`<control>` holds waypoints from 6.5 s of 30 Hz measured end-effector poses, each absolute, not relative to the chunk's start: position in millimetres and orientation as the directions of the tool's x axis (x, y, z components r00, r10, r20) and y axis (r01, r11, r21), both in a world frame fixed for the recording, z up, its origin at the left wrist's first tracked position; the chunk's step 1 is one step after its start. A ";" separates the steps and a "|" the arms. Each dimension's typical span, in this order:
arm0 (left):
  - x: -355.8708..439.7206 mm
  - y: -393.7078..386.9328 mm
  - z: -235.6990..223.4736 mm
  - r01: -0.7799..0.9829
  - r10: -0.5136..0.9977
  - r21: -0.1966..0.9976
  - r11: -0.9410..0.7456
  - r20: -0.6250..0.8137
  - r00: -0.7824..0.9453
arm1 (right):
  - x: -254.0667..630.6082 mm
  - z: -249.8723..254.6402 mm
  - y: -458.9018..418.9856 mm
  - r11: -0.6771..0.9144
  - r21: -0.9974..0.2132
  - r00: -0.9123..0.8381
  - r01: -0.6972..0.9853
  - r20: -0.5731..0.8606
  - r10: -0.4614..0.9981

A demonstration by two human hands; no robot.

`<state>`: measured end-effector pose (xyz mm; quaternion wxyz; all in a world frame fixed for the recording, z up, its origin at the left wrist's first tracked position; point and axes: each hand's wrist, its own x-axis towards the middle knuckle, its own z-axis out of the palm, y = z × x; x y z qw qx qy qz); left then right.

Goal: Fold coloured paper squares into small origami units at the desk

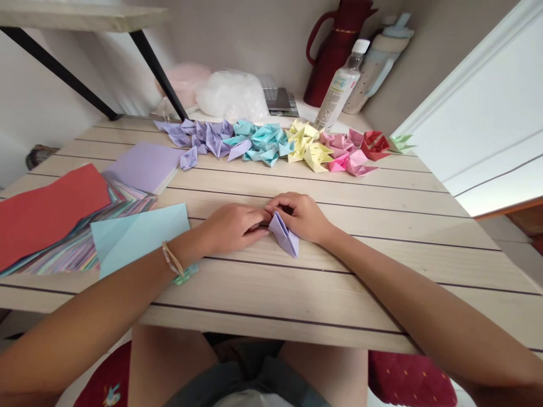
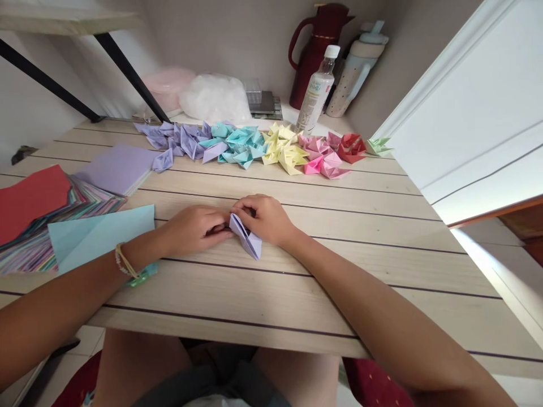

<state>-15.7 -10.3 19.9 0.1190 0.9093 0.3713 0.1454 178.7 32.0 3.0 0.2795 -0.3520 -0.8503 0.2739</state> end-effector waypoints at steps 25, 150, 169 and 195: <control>-20.0 -5.1 14.7 0.581 0.658 0.324 -0.747 0.228 0.718 | 178.4 3.9 32.0 0.597 -0.668 -0.598 0.444 0.275 0.753; -17.3 5.8 8.8 0.074 0.939 0.940 -0.333 0.323 0.121 | 179.3 2.8 32.5 0.236 -0.969 -0.520 0.076 0.164 0.838; -18.5 6.6 9.6 0.153 0.960 0.962 -0.225 0.192 0.206 | 174.6 0.6 27.4 0.288 -0.955 -0.454 0.073 0.225 0.862; -19.7 2.6 18.1 0.129 0.951 0.991 -0.030 -0.011 0.308 | 178.2 3.6 31.2 0.066 -0.997 -0.647 -0.039 0.076 0.759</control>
